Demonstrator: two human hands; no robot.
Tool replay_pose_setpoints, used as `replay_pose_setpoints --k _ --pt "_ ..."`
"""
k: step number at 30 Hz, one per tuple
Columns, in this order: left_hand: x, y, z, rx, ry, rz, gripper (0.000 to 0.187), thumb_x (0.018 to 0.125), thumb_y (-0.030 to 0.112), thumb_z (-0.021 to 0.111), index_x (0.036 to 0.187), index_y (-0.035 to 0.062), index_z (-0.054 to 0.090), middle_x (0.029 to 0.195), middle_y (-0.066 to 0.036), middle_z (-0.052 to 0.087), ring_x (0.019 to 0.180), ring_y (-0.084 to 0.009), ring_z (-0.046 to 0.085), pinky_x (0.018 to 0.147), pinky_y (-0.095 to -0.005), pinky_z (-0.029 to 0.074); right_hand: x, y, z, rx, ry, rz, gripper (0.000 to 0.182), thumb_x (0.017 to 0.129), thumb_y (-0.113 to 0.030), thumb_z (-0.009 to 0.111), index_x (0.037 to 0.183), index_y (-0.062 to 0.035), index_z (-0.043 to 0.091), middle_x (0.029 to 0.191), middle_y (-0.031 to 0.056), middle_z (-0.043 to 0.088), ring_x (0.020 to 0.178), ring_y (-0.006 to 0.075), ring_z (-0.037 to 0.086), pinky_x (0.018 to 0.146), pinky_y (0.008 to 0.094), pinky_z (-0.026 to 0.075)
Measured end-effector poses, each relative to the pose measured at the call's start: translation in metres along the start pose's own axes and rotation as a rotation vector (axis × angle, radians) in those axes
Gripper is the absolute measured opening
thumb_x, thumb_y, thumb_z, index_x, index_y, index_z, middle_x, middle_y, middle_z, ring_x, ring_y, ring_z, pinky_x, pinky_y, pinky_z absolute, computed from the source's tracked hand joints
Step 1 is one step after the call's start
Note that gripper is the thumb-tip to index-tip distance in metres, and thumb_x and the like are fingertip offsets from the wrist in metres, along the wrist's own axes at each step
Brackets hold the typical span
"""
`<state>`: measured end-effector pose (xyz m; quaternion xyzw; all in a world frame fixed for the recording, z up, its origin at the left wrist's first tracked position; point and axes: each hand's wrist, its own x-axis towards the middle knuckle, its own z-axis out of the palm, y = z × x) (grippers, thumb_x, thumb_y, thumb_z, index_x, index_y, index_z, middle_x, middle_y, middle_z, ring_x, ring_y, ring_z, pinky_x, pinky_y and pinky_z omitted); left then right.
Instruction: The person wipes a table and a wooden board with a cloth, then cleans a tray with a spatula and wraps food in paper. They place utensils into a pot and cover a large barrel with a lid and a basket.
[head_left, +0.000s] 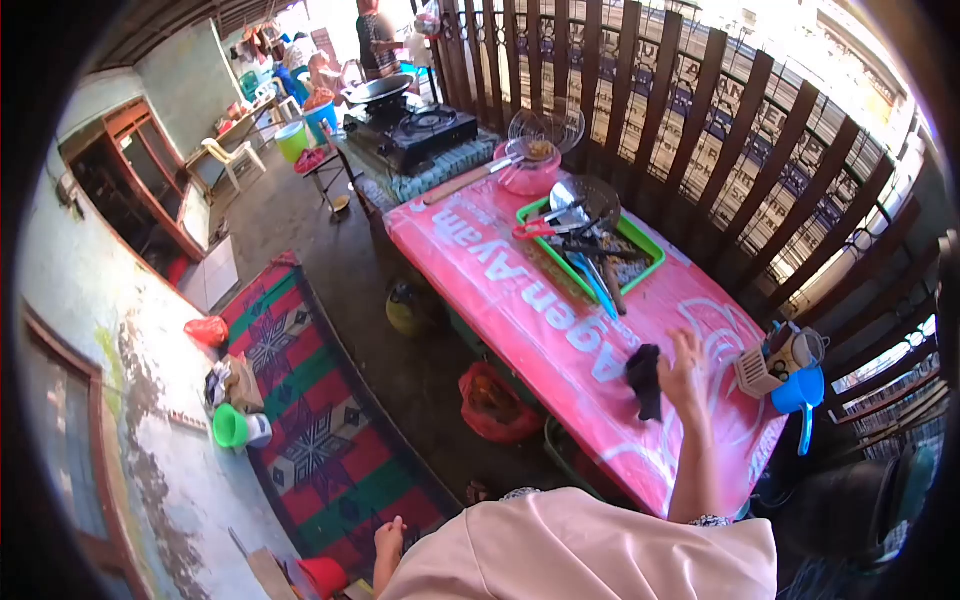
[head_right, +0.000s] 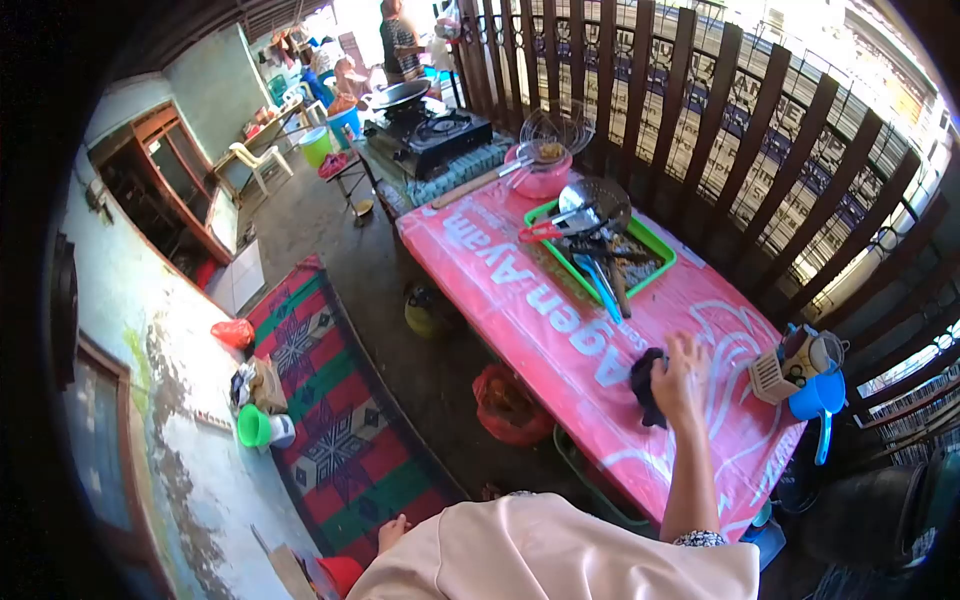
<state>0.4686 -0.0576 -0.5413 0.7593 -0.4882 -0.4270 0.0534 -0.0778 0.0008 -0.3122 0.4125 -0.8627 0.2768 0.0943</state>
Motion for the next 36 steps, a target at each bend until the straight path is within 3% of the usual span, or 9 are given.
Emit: replay_pose_setpoints --k 1,3,5,11,15,21,24,32,36 --pt "0.026 0.017 -0.004 -0.016 0.027 0.061 0.033 0.079 0.036 0.053 0.070 0.0055 0.064 0.064 -0.009 0.058 0.061 -0.0197 0.054 0.062 -0.0326 0.041 0.005 -0.018 0.009 0.124 0.060 -0.051 0.021 0.072 -0.015 0.057 0.089 -0.0024 0.058 0.094 0.0179 0.056 0.088 0.0327 0.051 0.074 0.0392 0.041" --pt "0.059 0.063 -0.025 -0.042 0.077 0.124 0.032 0.078 0.034 0.055 0.068 0.0040 0.062 0.062 -0.009 0.056 0.059 -0.0194 0.052 0.060 -0.0327 0.041 0.013 -0.036 0.033 0.134 -0.241 0.195 0.019 0.075 -0.022 0.056 0.072 -0.0029 0.058 0.069 0.0185 0.057 0.067 0.0343 0.055 0.059 0.0419 0.042" --pt "0.069 0.132 -0.041 -0.009 0.095 0.219 0.026 0.075 0.026 0.059 0.064 0.0021 0.058 0.063 -0.009 0.057 0.060 -0.0171 0.052 0.059 -0.0311 0.041 0.016 -0.065 0.047 0.170 -0.092 0.098 0.028 0.077 -0.027 0.056 0.062 -0.0038 0.055 0.054 0.0181 0.052 0.053 0.0364 0.052 0.049 0.0442 0.038" --pt "0.150 0.223 -0.006 -0.374 0.039 0.543 0.006 0.068 0.005 0.054 0.074 0.0039 0.056 0.068 -0.005 0.058 0.064 -0.0124 0.054 0.060 -0.0257 0.042 0.030 -0.046 0.132 0.138 -0.172 -0.017 0.007 0.070 -0.006 0.053 0.077 -0.0063 0.054 0.075 0.0136 0.054 0.076 0.0321 0.055 0.064 0.0408 0.043" --pt "0.134 0.295 0.007 -0.443 -0.141 0.373 0.030 0.070 0.000 0.050 0.099 0.0062 0.052 0.101 -0.010 0.054 0.071 -0.0118 0.053 0.061 -0.0233 0.042 0.068 -0.052 0.164 0.202 -0.271 0.107 0.009 0.071 -0.011 0.057 0.077 -0.0054 0.055 0.071 0.0129 0.057 0.069 0.0309 0.056 0.060 0.0391 0.044" --pt "0.168 0.386 0.001 -0.565 -0.316 0.393 0.029 0.082 0.011 0.048 0.111 0.0088 0.047 0.102 -0.003 0.051 0.082 -0.0079 0.048 0.068 -0.0215 0.041 0.104 -0.081 0.196 0.334 -0.420 0.224 0.019 0.076 -0.021 0.061 0.083 -0.0036 0.056 0.065 0.0081 0.058 0.056 0.0186 0.055 0.054 0.0315 0.044" --pt "0.205 0.445 -0.013 -0.541 -0.326 0.499 0.031 0.085 0.020 0.050 0.114 0.0097 0.045 0.109 -0.003 0.050 0.093 -0.0096 0.048 0.073 -0.0233 0.040 0.124 -0.092 0.231 1.008 -0.554 0.498 0.014 0.083 -0.010 0.051 0.090 0.0017 0.055 0.073 0.0038 0.056 0.062 0.0111 0.054 0.055 0.0237 0.045" --pt "0.334 0.631 0.001 -0.193 -0.474 0.818 0.050 0.085 0.034 0.051 0.121 0.0027 0.038 0.113 -0.010 0.049 0.102 -0.0165 0.047 0.084 -0.0290 0.038 0.272 -0.142 0.336 1.274 -0.434 0.736 0.034 0.084 -0.017 0.050 0.113 0.0000 0.045 0.094 0.0083 0.055 0.079 0.0150 0.055 0.067 0.0278 0.047" --pt "0.368 0.684 0.026 -0.041 -0.826 0.600 0.047 0.085 0.037 0.048 0.117 0.0025 0.041 0.104 -0.012 0.053 0.084 -0.0194 0.057 0.069 -0.0312 0.049 0.337 -0.151 0.391 1.228 -0.322 0.935 0.042 0.085 -0.021 0.049 0.120 -0.0014 0.037 0.111 0.0105 0.049 0.096 0.0195 0.052 0.073 0.0289 0.047"
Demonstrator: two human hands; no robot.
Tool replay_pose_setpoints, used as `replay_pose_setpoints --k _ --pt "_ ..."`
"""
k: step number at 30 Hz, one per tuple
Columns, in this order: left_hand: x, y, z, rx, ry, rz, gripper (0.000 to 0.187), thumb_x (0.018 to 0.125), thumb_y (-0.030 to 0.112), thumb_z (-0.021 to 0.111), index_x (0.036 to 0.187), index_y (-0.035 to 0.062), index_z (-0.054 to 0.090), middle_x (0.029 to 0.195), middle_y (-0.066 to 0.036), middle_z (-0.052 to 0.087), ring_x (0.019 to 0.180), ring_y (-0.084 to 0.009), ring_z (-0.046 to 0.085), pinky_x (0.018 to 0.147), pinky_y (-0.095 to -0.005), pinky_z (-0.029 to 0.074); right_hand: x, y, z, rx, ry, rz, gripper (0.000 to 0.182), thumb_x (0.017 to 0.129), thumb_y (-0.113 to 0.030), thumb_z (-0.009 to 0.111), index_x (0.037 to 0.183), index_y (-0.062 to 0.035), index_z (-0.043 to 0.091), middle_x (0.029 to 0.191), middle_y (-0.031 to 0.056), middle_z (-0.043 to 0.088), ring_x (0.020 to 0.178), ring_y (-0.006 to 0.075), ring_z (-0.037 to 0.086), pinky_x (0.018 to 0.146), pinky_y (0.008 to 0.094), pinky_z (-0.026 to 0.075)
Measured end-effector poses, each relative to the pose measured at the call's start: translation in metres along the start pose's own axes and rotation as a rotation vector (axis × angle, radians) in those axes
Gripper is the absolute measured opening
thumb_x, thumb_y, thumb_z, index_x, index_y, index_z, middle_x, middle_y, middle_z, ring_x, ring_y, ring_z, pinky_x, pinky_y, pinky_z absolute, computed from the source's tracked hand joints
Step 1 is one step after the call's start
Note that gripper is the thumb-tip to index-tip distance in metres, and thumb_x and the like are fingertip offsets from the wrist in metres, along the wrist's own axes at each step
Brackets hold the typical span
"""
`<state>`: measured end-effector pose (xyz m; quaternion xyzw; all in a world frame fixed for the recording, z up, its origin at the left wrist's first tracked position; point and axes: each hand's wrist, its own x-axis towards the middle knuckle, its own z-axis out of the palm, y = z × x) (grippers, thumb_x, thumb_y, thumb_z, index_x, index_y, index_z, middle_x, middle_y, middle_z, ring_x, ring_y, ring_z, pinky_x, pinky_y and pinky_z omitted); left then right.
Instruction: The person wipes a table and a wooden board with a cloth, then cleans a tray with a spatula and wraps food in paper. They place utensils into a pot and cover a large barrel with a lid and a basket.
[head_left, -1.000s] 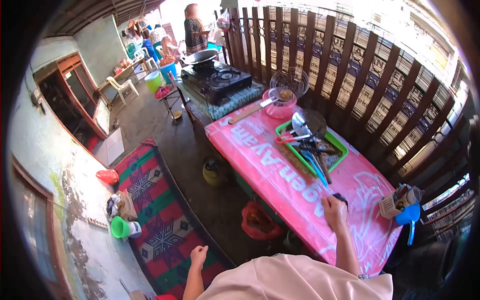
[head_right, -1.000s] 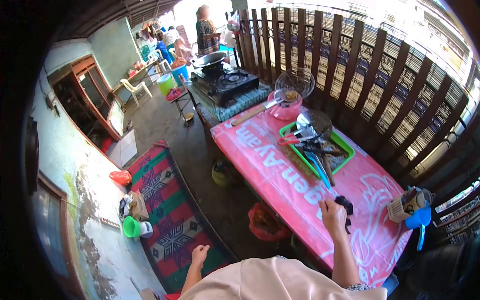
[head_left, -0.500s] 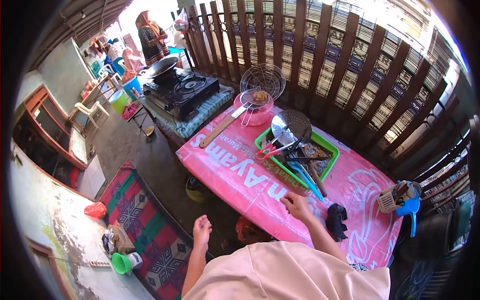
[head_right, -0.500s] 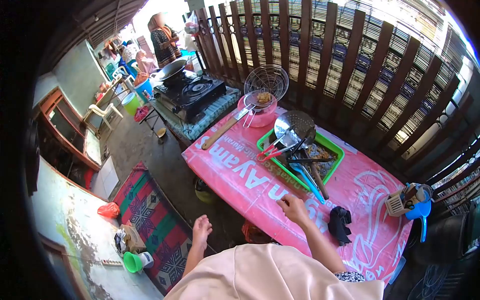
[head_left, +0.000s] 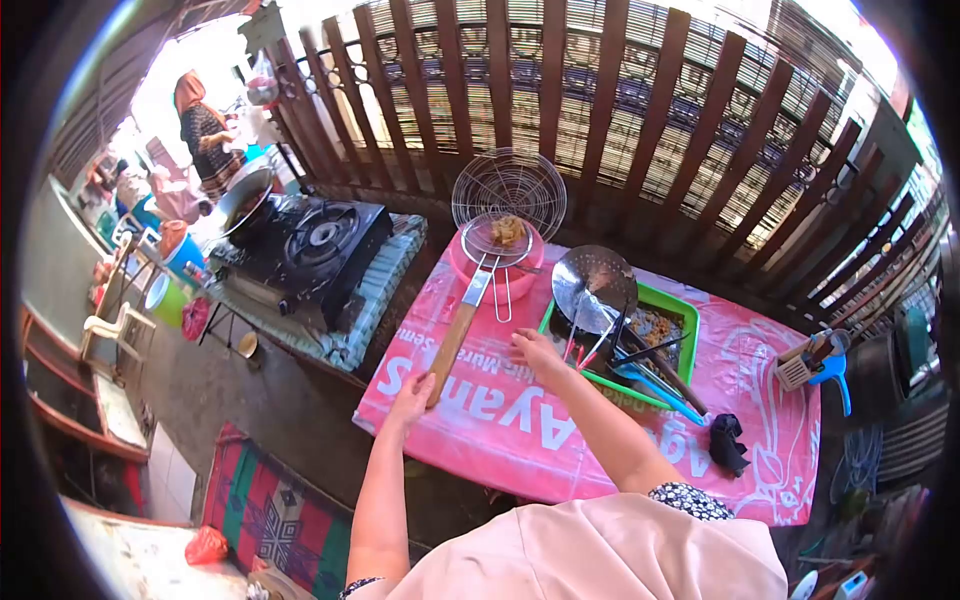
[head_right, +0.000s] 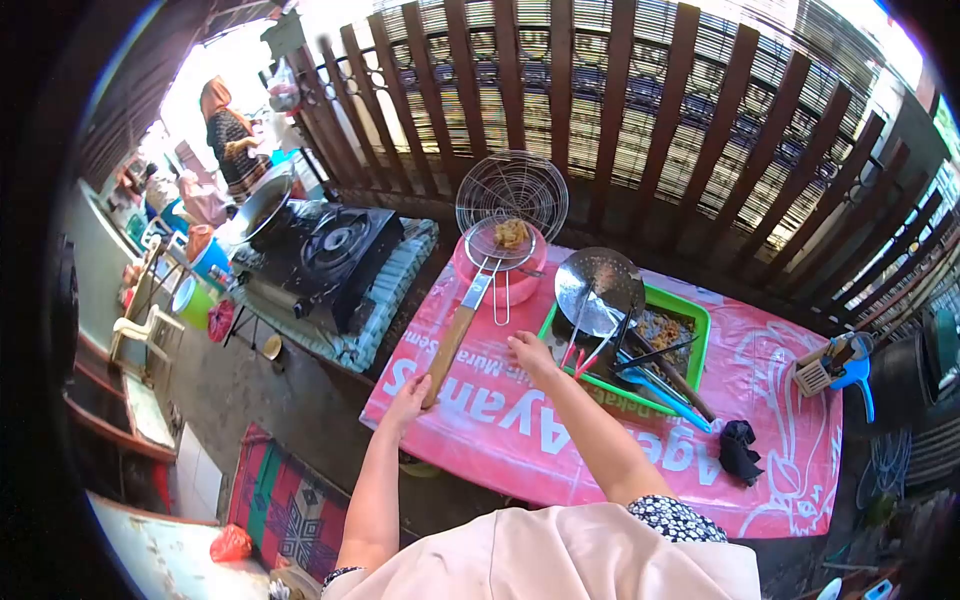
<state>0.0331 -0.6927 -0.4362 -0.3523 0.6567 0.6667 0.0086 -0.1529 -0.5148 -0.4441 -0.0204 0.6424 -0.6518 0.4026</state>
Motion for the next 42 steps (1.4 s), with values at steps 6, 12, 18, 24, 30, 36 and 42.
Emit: replay_pose_setpoints --k 6,12,18,24,30,36,42 --pt "0.021 0.018 0.007 -0.124 -0.250 -0.086 0.030 0.085 0.031 0.051 0.095 0.0030 0.048 0.073 -0.008 0.056 0.058 -0.0145 0.056 0.051 -0.0257 0.047 0.056 -0.020 0.037 0.311 0.113 -0.009 0.036 0.085 -0.031 0.049 0.110 -0.0049 0.043 0.099 0.0111 0.055 0.087 0.0211 0.057 0.069 0.0317 0.047" --pt "0.007 0.024 0.015 -0.149 -0.220 0.011 0.018 0.085 0.023 0.053 0.086 0.0063 0.047 0.061 -0.002 0.050 0.048 -0.0099 0.049 0.041 -0.0214 0.041 0.093 -0.029 0.049 0.227 0.308 -0.101 0.033 0.089 -0.036 0.038 0.093 -0.0064 0.052 0.064 0.0017 0.051 0.044 0.0106 0.042 0.040 0.0263 0.033" --pt "-0.035 0.067 0.011 -0.187 -0.141 0.071 0.017 0.085 0.022 0.053 0.083 0.0057 0.047 0.060 -0.002 0.050 0.046 -0.0097 0.049 0.040 -0.0216 0.040 0.044 -0.037 0.030 0.396 0.216 -0.124 0.030 0.091 -0.032 0.035 0.097 -0.0052 0.048 0.062 0.0021 0.047 0.043 0.0087 0.038 0.038 0.0219 0.030" --pt "-0.054 0.088 0.014 -0.218 -0.091 0.123 0.016 0.085 0.022 0.052 0.083 0.0067 0.047 0.059 -0.003 0.050 0.045 -0.0093 0.048 0.039 -0.0208 0.039 -0.091 -0.041 -0.061 0.387 0.203 -0.202 0.026 0.091 -0.029 0.039 0.097 -0.0049 0.048 0.061 -0.0005 0.042 0.044 0.0041 0.033 0.037 0.0177 0.025" --pt "-0.061 0.067 0.036 -0.247 -0.069 0.055 0.018 0.085 0.023 0.053 0.082 0.0070 0.047 0.059 -0.003 0.050 0.045 -0.0095 0.048 0.039 -0.0208 0.039 -0.158 -0.019 -0.198 -0.341 0.699 -0.345 0.024 0.089 -0.027 0.042 0.090 -0.0062 0.053 0.056 0.0010 0.050 0.047 0.0114 0.047 0.043 0.0278 0.035" --pt "-0.073 0.052 0.065 -0.252 -0.071 0.022 0.018 0.084 0.024 0.054 0.081 0.0071 0.047 0.060 -0.003 0.050 0.046 -0.0096 0.049 0.039 -0.0210 0.040 -0.185 0.005 -0.227 -1.324 1.000 -0.380 0.020 0.084 -0.021 0.046 0.101 -0.0121 0.054 0.072 0.0141 0.055 0.064 0.0334 0.057 0.054 0.0455 0.042" --pt "-0.082 0.043 0.078 -0.221 -0.029 0.014 0.019 0.084 0.024 0.054 0.080 0.0073 0.048 0.059 -0.002 0.050 0.045 -0.0093 0.049 0.039 -0.0212 0.040 -0.186 0.013 -0.222 -1.430 0.948 -0.332 0.033 0.083 -0.022 0.048 0.115 -0.0139 0.049 0.076 0.0130 0.050 0.067 0.0308 0.054 0.057 0.0424 0.043"
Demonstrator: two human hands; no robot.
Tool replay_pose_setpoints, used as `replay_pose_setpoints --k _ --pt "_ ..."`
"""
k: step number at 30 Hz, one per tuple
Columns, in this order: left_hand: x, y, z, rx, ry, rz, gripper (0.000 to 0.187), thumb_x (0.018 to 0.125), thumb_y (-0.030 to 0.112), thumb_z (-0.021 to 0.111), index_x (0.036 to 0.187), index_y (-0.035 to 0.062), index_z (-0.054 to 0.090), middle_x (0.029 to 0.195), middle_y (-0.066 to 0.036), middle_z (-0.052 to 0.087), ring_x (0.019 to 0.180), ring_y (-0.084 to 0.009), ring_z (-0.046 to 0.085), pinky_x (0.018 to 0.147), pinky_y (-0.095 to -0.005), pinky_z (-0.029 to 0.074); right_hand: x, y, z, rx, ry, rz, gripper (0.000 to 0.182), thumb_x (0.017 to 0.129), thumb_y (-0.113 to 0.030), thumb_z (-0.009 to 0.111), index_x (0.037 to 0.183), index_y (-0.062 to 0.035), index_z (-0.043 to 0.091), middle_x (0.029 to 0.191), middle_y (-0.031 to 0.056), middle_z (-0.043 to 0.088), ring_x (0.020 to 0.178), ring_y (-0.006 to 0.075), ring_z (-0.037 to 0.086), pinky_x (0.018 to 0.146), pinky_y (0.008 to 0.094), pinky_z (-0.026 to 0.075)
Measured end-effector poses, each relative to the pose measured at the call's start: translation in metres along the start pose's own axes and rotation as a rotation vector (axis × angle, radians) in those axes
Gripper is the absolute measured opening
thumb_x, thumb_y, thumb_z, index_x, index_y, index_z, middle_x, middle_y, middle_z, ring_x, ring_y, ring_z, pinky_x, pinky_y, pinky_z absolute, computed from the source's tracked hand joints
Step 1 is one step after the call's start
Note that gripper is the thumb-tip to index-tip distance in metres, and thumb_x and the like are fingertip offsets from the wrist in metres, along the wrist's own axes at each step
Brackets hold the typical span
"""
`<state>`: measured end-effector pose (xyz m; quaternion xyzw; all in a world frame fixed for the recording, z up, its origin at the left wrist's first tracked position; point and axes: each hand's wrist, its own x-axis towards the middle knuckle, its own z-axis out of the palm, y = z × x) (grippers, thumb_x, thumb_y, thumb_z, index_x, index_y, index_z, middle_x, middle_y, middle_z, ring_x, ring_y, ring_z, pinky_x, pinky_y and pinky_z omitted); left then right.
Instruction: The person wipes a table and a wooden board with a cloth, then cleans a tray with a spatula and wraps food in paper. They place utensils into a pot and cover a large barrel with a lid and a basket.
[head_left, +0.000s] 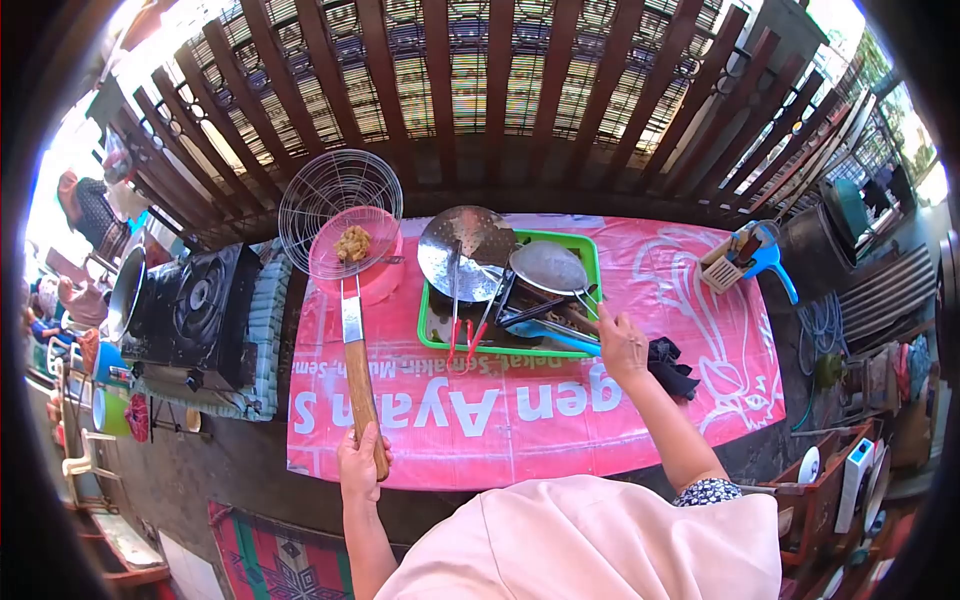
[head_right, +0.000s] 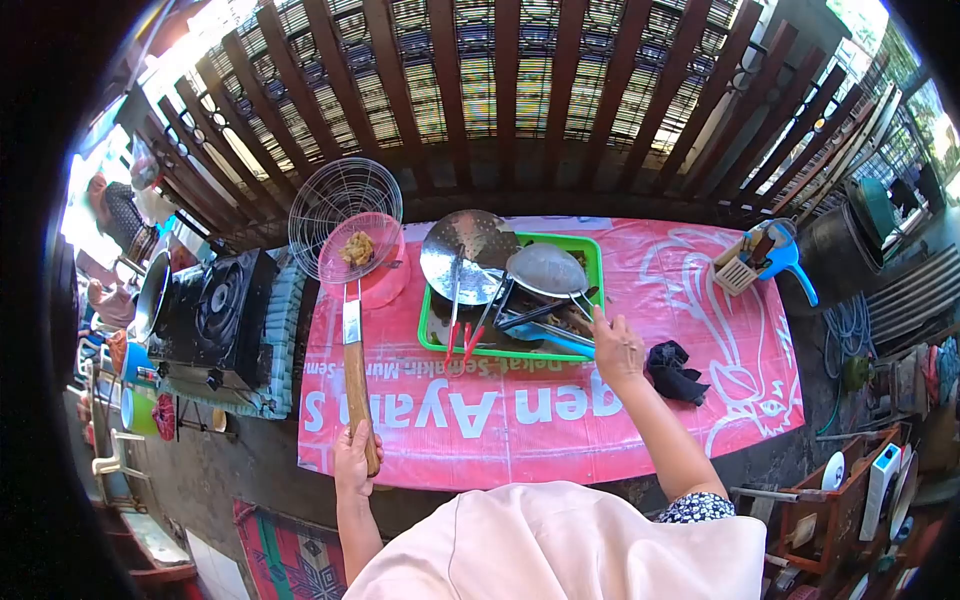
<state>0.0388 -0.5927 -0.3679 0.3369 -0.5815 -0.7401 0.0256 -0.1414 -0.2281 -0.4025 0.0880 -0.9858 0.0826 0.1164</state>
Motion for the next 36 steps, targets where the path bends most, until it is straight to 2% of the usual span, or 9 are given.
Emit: replay_pose_setpoints --k 6,10,12,23,25,28,30,31,36 --pt "-0.006 -0.002 0.003 -0.011 0.023 0.013 0.019 0.084 0.025 0.055 0.081 0.0074 0.048 0.060 -0.002 0.050 0.046 -0.0093 0.049 0.040 -0.0211 0.039 0.020 0.000 -0.027 0.018 0.177 0.022 0.033 0.082 -0.022 0.050 0.113 -0.0118 0.051 0.078 0.0127 0.050 0.065 0.0295 0.054 0.055 0.0412 0.044" --pt "-0.008 -0.001 0.004 -0.023 0.039 0.027 0.019 0.084 0.025 0.055 0.082 0.0073 0.048 0.060 -0.002 0.050 0.046 -0.0094 0.049 0.040 -0.0214 0.040 0.030 0.008 -0.011 -0.008 0.173 0.074 0.034 0.082 -0.022 0.050 0.114 -0.0121 0.050 0.079 0.0121 0.050 0.070 0.0293 0.055 0.057 0.0419 0.045" --pt "-0.009 -0.001 0.002 -0.032 0.042 0.042 0.019 0.084 0.025 0.055 0.082 0.0071 0.048 0.060 -0.002 0.050 0.046 -0.0094 0.049 0.040 -0.0216 0.040 0.028 0.011 0.003 -0.153 -0.051 0.076 0.035 0.083 -0.024 0.048 0.116 -0.0125 0.048 0.079 0.0117 0.049 0.072 0.0288 0.055 0.058 0.0422 0.045" --pt "-0.006 -0.002 -0.008 -0.033 0.074 0.006 0.021 0.083 0.022 0.056 0.085 0.0033 0.049 0.063 -0.004 0.053 0.048 -0.0105 0.051 0.043 -0.0230 0.042 0.045 -0.007 -0.024 -0.092 -0.004 0.083 0.029 0.086 -0.024 0.042 0.110 -0.0094 0.050 0.079 0.0147 0.054 0.071 0.0330 0.057 0.058 0.0434 0.044" --pt "-0.006 0.001 -0.011 -0.073 0.048 0.010 0.021 0.083 0.023 0.056 0.084 0.0034 0.049 0.063 -0.004 0.053 0.048 -0.0104 0.051 0.043 -0.0229 0.042 0.056 -0.031 -0.020 0.364 0.160 0.053 0.026 0.089 -0.025 0.039 0.103 -0.0069 0.052 0.067 0.0137 0.053 0.063 0.0313 0.057 0.055 0.0424 0.042" --pt "-0.006 0.007 -0.018 -0.080 0.057 0.054 0.021 0.083 0.023 0.056 0.084 0.0038 0.049 0.062 -0.004 0.053 0.048 -0.0104 0.051 0.043 -0.0228 0.041 0.071 -0.106 -0.019 1.216 -0.124 0.230 0.026 0.090 -0.027 0.038 0.091 -0.0052 0.052 0.057 0.0028 0.045 0.049 0.0113 0.043 0.043 0.0256 0.034" --pt "-0.006 0.016 -0.023 -0.085 0.061 0.058 0.020 0.083 0.023 0.056 0.084 0.0040 0.049 0.062 -0.004 0.053 0.048 -0.0103 0.050 0.043 -0.0225 0.041 0.074 -0.161 -0.008 1.511 -0.346 0.344 0.027 0.090 -0.028 0.038 0.089 -0.0050 0.051 0.061 0.0024 0.045 0.047 0.0080 0.039 0.039 0.0219 0.030" --pt "-0.006 0.021 -0.027 -0.088 0.062 0.060 0.020 0.083 0.023 0.056 0.084 0.0043 0.049 0.062 -0.004 0.053 0.048 -0.0102 0.050 0.043 -0.0223 0.041 0.078 -0.185 0.002 1.620 -0.486 0.397 0.023 0.088 -0.025 0.039 0.088 -0.0051 0.051 0.063 0.0038 0.047 0.047 0.0083 0.040 0.040 0.0215 0.032" --pt "0.002 0.034 -0.039 -0.032 0.055 0.084 0.018 0.083 0.022 0.056 0.083 0.0045 0.050 0.061 -0.003 0.053 0.048 -0.0096 0.050 0.043 -0.0221 0.041 0.094 -0.298 0.091 1.646 -0.548 0.371 0.024 0.091 -0.027 0.035 0.086 -0.0058 0.046 0.058 0.0025 0.047 0.040 0.0084 0.039 0.035 0.0215 0.030"
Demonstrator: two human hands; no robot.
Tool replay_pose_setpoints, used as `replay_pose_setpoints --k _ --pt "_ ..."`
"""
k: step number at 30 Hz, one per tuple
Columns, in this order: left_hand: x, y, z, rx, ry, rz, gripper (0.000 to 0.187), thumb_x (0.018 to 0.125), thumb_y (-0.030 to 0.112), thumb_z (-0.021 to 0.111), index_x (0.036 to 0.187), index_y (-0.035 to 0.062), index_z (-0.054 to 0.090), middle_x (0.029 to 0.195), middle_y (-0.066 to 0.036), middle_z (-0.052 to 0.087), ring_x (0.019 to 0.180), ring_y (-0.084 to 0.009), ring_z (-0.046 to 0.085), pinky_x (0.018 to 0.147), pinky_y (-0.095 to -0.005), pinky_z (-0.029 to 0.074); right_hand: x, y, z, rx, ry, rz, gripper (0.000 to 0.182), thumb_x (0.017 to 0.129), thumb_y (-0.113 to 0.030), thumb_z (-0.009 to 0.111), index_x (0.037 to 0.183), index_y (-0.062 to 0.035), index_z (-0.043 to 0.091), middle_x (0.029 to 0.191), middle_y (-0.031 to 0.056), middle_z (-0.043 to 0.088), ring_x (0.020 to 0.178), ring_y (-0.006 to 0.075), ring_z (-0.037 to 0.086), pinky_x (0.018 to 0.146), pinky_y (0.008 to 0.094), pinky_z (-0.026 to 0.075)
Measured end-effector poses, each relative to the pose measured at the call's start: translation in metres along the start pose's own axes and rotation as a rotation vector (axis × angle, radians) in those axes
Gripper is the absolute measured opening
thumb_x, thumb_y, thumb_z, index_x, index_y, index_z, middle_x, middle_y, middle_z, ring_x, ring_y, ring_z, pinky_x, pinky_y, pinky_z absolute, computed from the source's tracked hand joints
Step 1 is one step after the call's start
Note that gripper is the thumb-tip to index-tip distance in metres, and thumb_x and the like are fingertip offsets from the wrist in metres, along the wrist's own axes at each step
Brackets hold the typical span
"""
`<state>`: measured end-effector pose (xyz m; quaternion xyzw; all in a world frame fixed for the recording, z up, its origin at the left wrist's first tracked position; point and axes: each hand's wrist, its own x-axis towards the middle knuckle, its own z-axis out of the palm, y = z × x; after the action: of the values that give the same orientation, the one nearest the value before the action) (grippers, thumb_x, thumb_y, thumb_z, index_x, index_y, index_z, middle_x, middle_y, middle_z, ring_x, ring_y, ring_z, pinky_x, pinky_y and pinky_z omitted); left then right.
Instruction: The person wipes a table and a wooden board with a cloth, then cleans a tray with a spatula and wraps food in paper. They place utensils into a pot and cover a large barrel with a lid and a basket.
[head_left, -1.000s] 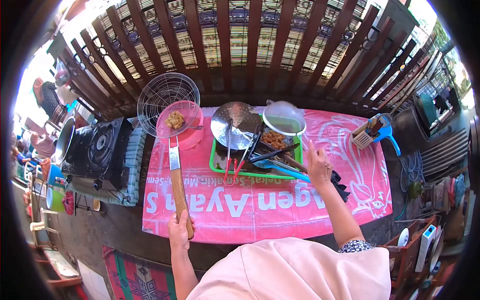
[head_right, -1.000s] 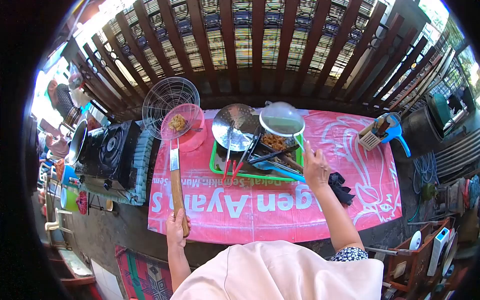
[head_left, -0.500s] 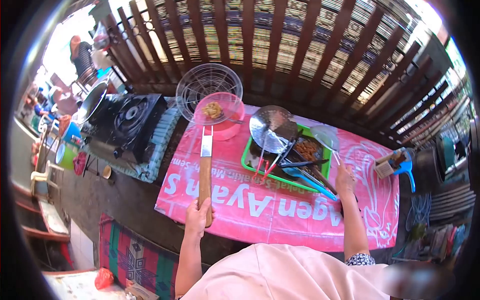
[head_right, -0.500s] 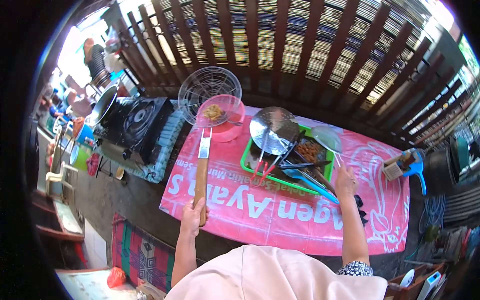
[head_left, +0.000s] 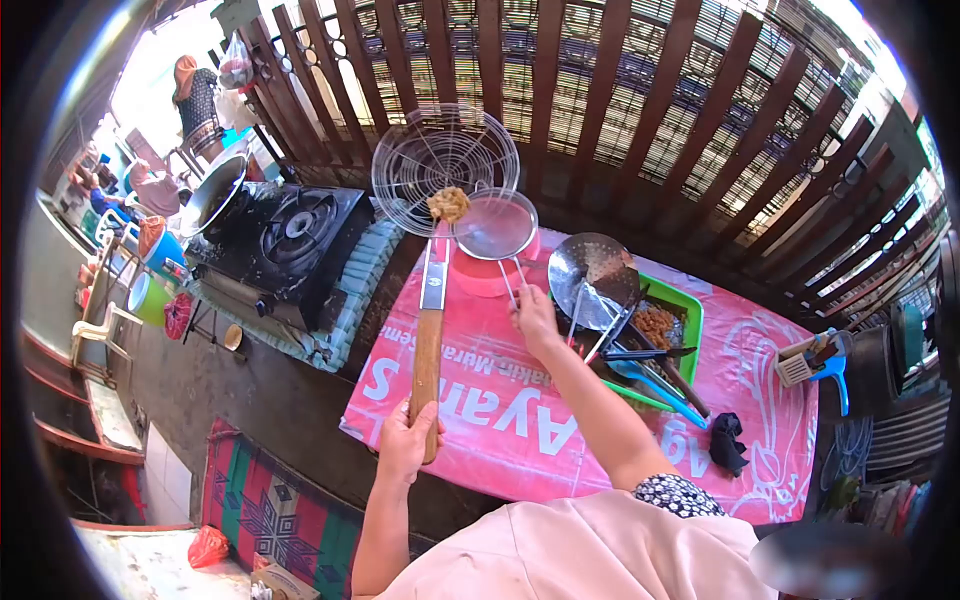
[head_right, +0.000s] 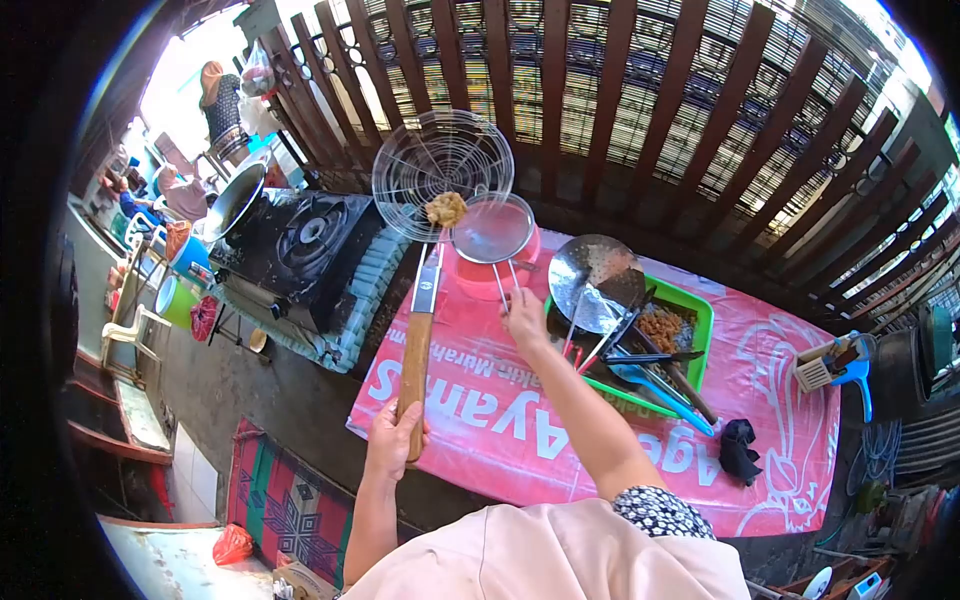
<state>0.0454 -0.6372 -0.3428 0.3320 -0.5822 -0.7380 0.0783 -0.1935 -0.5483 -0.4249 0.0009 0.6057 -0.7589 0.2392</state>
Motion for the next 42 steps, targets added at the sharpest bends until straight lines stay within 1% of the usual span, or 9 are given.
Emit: replay_pose_setpoints --k 11,14,17,21,26,29,31,34,42 --pt "0.045 -0.032 0.005 0.070 -0.107 -0.130 0.022 0.081 0.024 0.058 0.083 0.0041 0.050 0.062 -0.004 0.054 0.049 -0.0110 0.052 0.043 -0.0240 0.043 0.041 0.040 0.016 -0.105 0.064 0.135 0.033 0.090 -0.031 0.035 0.089 -0.0024 0.050 0.064 0.0066 0.054 0.045 0.0122 0.048 0.040 0.0260 0.038" --pt "0.053 -0.037 0.005 0.137 -0.139 -0.142 0.022 0.082 0.025 0.057 0.084 0.0040 0.050 0.064 -0.005 0.055 0.050 -0.0112 0.052 0.043 -0.0246 0.043 0.016 0.024 0.004 -0.293 0.067 0.054 0.041 0.085 -0.038 0.046 0.105 -0.0025 0.050 0.080 0.0064 0.056 0.066 0.0150 0.056 0.061 0.0271 0.043" --pt "0.061 -0.052 0.001 0.151 -0.171 -0.173 0.022 0.083 0.026 0.055 0.086 0.0043 0.049 0.066 -0.005 0.056 0.052 -0.0114 0.053 0.044 -0.0249 0.043 -0.034 0.021 -0.037 -0.639 0.069 -0.284 0.037 0.083 -0.031 0.051 0.106 -0.0023 0.050 0.083 0.0075 0.058 0.073 0.0162 0.056 0.066 0.0271 0.042" --pt "0.070 -0.055 -0.004 0.153 -0.144 -0.171 0.023 0.084 0.028 0.053 0.089 0.0051 0.049 0.069 -0.006 0.057 0.054 -0.0115 0.054 0.047 -0.0248 0.044 -0.110 0.000 -0.112 -0.673 0.116 -0.150 0.018 0.082 -0.018 0.053 0.089 -0.0031 0.059 0.069 0.0087 0.060 0.062 0.0159 0.056 0.057 0.0281 0.043" --pt "0.072 -0.042 -0.004 0.326 -0.104 -0.159 0.025 0.085 0.027 0.052 0.095 0.0051 0.049 0.071 -0.005 0.057 0.055 -0.0119 0.053 0.050 -0.0258 0.044 -0.168 0.001 -0.223 -1.261 0.376 -0.375 0.017 0.073 -0.008 0.054 0.090 -0.0039 0.058 0.084 0.0113 0.057 0.080 0.0278 0.053 0.071 0.0346 0.042" --pt "0.083 -0.053 -0.012 0.399 -0.050 -0.105 0.036 0.083 0.027 0.055 0.106 0.0016 0.046 0.088 -0.009 0.057 0.075 -0.0149 0.057 0.061 -0.0270 0.046 -0.169 0.008 -0.249 -1.475 0.368 -0.495 0.029 0.067 -0.004 0.054 0.096 -0.0062 0.056 0.093 0.0099 0.053 0.091 0.0287 0.046 0.080 0.0390 0.037" --pt "0.085 -0.061 -0.012 0.815 0.326 0.501 0.038 0.083 0.021 0.055 0.113 0.0002 0.043 0.102 -0.011 0.053 0.090 -0.0170 0.052 0.072 -0.0281 0.044 -0.160 0.007 -0.248 -1.593 0.271 -0.654 0.019 0.068 -0.007 0.052 0.087 -0.0061 0.059 0.087 0.0081 0.053 0.086 0.0249 0.048 0.076 0.0382 0.037" --pt "0.048 -0.021 0.029 0.457 0.493 0.632 0.031 0.083 0.015 0.053 0.110 0.0006 0.045 0.105 -0.010 0.050 0.096 -0.0169 0.048 0.077 -0.0271 0.042 -0.151 0.015 -0.258 -1.630 0.203 -0.649 0.012 0.069 -0.009 0.050 0.078 -0.0073 0.058 0.081 0.0072 0.054 0.084 0.0227 0.047 0.074 0.0355 0.035" --pt "0.006 -0.079 0.130 0.522 0.069 0.511 0.026 0.075 0.011 0.060 0.098 0.0020 0.052 0.096 -0.010 0.053 0.090 -0.0209 0.051 0.078 -0.0313 0.041 -0.207 0.027 -0.250 -1.741 0.087 -0.607 0.007 0.067 -0.011 0.049 0.069 -0.0085 0.055 0.074 0.0070 0.054 0.082 0.0231 0.046 0.074 0.0362 0.033"
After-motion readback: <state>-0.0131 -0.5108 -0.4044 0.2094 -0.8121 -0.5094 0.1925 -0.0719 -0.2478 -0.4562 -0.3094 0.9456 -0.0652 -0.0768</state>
